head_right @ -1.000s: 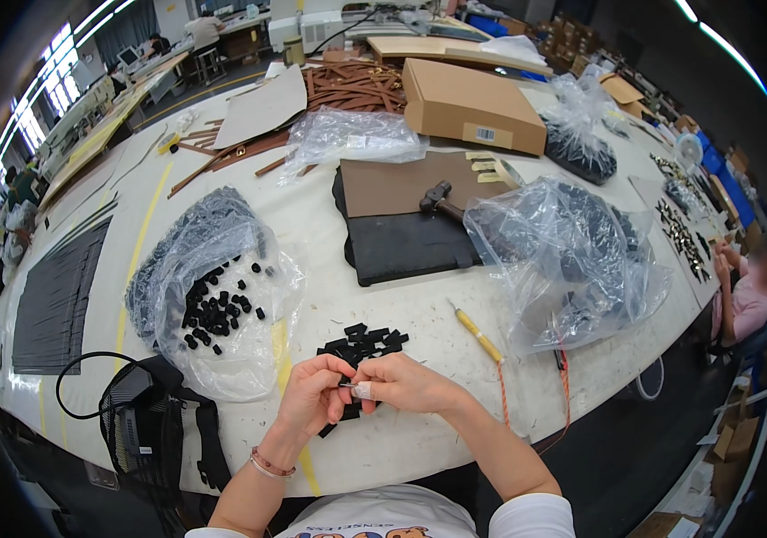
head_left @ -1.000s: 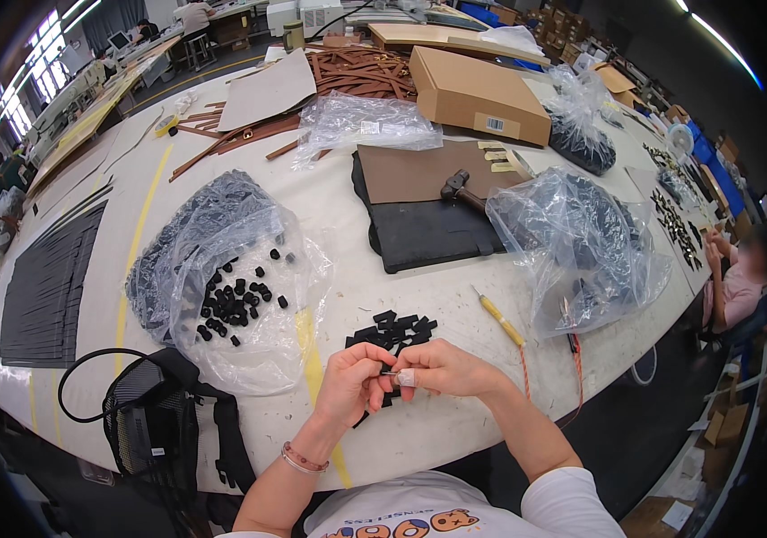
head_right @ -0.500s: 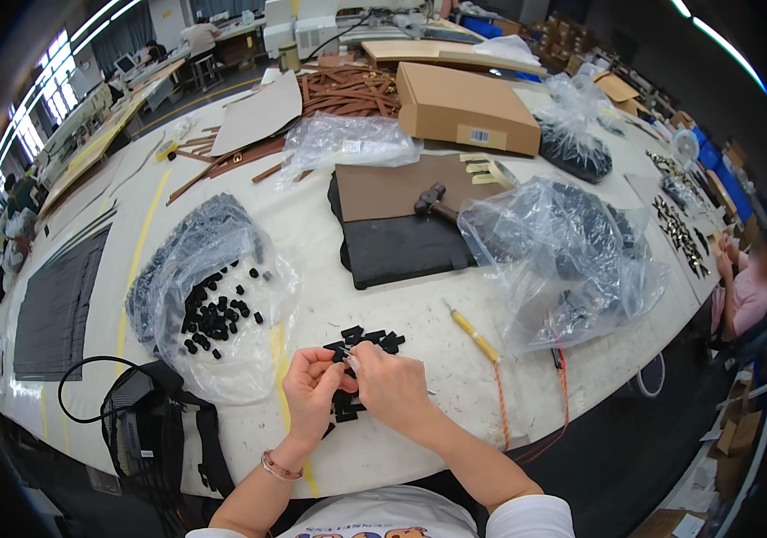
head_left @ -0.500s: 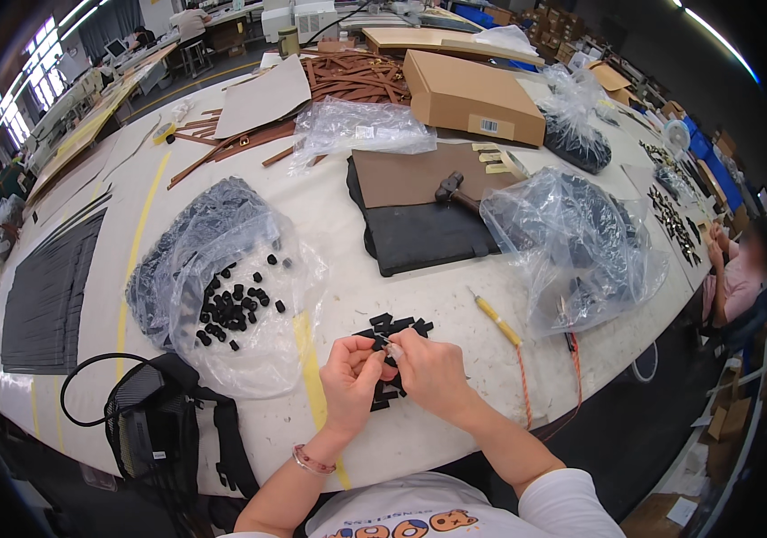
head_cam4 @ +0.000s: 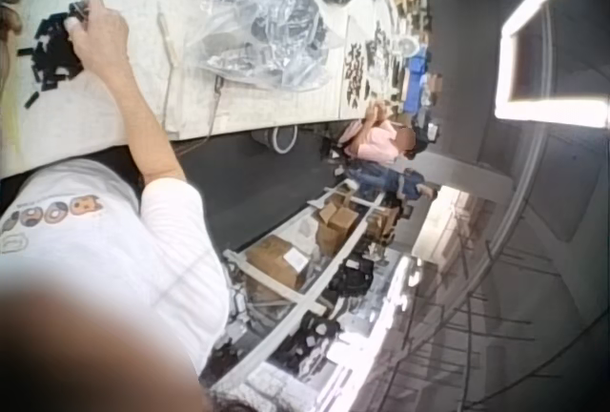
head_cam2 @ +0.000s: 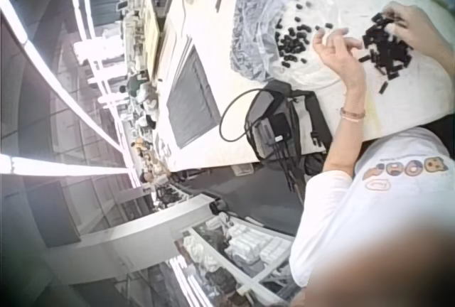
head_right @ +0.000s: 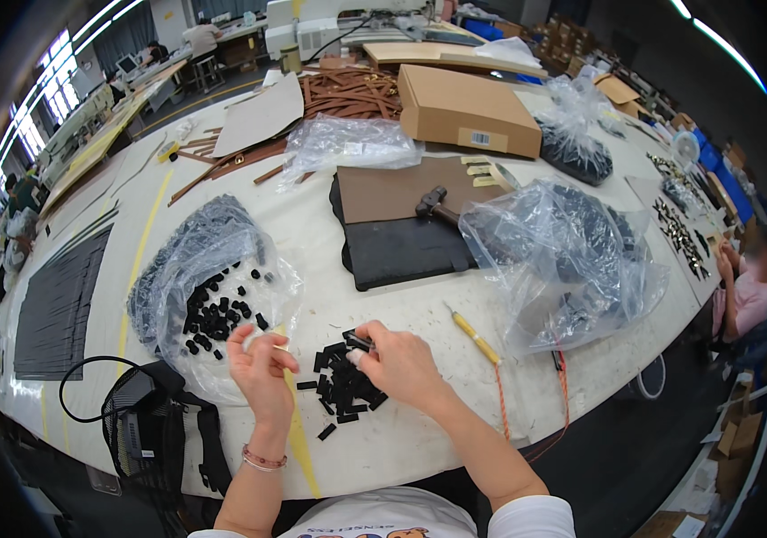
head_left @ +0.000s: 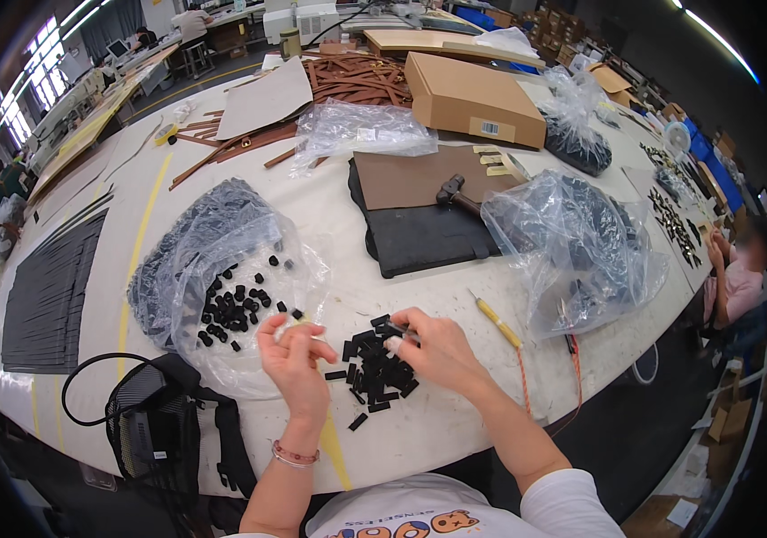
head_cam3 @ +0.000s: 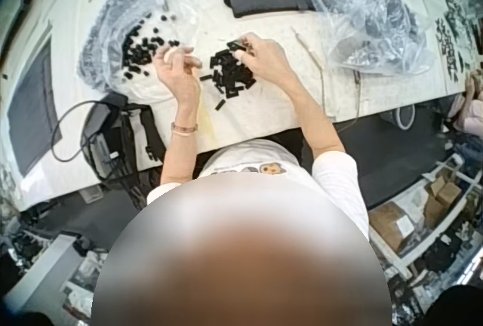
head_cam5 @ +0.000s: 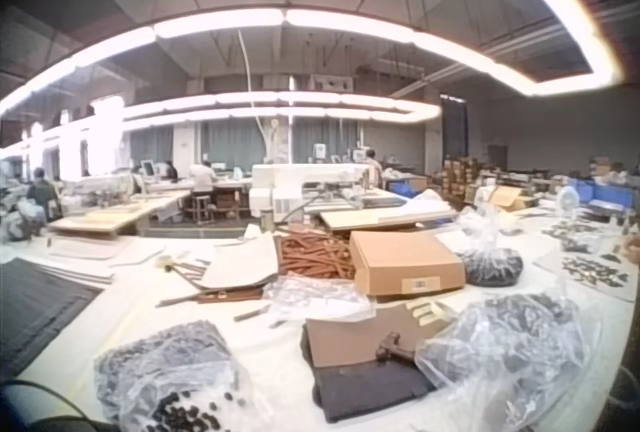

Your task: The person assembles small black plastic buckles and black straps by hand.

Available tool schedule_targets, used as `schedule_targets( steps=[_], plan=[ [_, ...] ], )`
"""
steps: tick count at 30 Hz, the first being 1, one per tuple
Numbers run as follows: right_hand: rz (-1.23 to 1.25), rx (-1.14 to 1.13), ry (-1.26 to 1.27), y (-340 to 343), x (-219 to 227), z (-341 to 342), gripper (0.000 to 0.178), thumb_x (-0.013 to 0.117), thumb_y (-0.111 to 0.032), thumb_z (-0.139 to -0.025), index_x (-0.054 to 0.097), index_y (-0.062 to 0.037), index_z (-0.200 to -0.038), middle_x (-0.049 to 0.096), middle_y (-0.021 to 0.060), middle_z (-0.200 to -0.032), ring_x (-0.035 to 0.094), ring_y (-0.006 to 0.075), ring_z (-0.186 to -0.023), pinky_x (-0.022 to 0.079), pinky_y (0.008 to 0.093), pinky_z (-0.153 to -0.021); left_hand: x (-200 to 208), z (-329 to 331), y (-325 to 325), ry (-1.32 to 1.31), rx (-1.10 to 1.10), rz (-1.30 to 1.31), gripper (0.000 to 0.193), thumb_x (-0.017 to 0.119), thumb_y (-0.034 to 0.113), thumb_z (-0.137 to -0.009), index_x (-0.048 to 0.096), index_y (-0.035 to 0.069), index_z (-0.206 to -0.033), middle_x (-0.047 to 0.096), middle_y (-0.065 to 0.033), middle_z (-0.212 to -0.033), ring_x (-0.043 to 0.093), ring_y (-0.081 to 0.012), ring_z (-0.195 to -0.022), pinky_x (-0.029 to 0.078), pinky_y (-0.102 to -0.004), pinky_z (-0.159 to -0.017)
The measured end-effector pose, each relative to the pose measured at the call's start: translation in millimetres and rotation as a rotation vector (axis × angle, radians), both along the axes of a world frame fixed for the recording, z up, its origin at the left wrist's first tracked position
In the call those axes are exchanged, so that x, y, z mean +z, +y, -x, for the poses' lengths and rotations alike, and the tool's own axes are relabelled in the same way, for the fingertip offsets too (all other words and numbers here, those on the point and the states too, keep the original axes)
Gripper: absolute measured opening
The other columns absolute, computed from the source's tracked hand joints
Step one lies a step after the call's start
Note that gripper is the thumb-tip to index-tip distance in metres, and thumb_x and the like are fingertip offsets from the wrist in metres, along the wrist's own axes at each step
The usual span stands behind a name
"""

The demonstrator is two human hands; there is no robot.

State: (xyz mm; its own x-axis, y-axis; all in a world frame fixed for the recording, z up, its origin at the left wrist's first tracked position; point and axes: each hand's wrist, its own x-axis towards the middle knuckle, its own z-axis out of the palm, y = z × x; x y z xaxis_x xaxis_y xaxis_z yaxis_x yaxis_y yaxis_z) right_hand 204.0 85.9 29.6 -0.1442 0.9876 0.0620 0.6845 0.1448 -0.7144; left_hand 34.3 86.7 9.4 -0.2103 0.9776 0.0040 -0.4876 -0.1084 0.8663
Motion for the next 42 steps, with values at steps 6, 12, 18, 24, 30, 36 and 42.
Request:
schedule_targets(
  steps=[6,12,18,24,30,36,42],
  plan=[
    [0.080,0.066,-0.261,42,-14,-7,0.020,0.055,-0.016,-0.072,0.057,-0.0064,-0.090,0.061,0.0129,-0.073,0.058,0.0285,-0.073,0.044,0.0375,-0.065,7,3,1,0.142,0.104,-0.050,0.030,0.044,0.007,-0.084,0.036,-0.001,-0.113,0.058,-0.0099,-0.075,0.051,-0.0088,-0.047,0.042,-0.0201,-0.045],
    [0.183,0.141,-0.334,51,-25,-13,0.014,0.055,-0.016,-0.073,0.057,-0.0053,-0.081,0.060,0.0134,-0.077,0.057,0.0290,-0.077,0.044,0.0371,-0.066,-7,-5,0,0.309,-0.175,0.082,0.015,0.048,0.004,-0.081,0.051,-0.002,-0.094,0.057,-0.0058,-0.069,0.049,-0.0060,-0.046,0.040,-0.0174,-0.042],
    [0.169,0.093,-0.216,41,-15,-19,0.015,0.057,-0.019,-0.073,0.056,-0.0060,-0.080,0.060,0.0127,-0.073,0.057,0.0285,-0.074,0.043,0.0366,-0.064,-13,-10,-1,0.514,-0.227,0.062,0.010,0.050,0.002,-0.080,0.054,-0.002,-0.088,0.054,-0.0031,-0.066,0.045,-0.0026,-0.044,0.036,-0.0152,-0.039],
    [0.162,0.155,-0.272,39,-22,-16,0.013,0.054,-0.017,-0.074,0.055,-0.0064,-0.080,0.060,0.0113,-0.076,0.057,0.0277,-0.077,0.043,0.0368,-0.065,-10,-15,-1,0.513,-0.211,0.069,0.009,0.050,0.002,-0.080,0.055,-0.003,-0.087,0.054,-0.0018,-0.065,0.043,-0.0022,-0.044,0.034,-0.0151,-0.038],
    [0.131,0.240,-0.194,27,1,-19,0.012,0.054,-0.015,-0.071,0.055,-0.0054,-0.078,0.060,0.0113,-0.072,0.056,0.0278,-0.067,0.043,0.0352,-0.059,-6,-12,-3,0.513,-0.211,0.089,0.008,0.051,0.002,-0.080,0.056,-0.002,-0.084,0.054,-0.0014,-0.064,0.044,-0.0019,-0.044,0.034,-0.0152,-0.038],
    [0.099,0.235,0.169,10,11,-6,0.011,0.056,-0.008,-0.071,0.055,-0.0013,-0.080,0.057,0.0047,-0.064,0.053,0.0129,-0.055,0.040,0.0250,-0.052,-6,-8,-6,0.321,-0.547,0.179,0.010,0.052,0.009,-0.083,0.056,0.000,-0.083,0.055,-0.0022,-0.063,0.048,-0.0048,-0.045,0.038,-0.0175,-0.039],
    [0.100,0.054,0.671,-1,-18,9,0.011,0.057,-0.003,-0.072,0.055,0.0025,-0.082,0.052,-0.0019,-0.063,0.043,0.0014,-0.057,0.035,0.0176,-0.051,-12,-10,-6,-0.361,-0.591,0.300,0.011,0.050,0.013,-0.085,0.051,0.003,-0.083,0.056,-0.0062,-0.064,0.050,-0.0100,-0.043,0.040,-0.0207,-0.039]
  ],
)
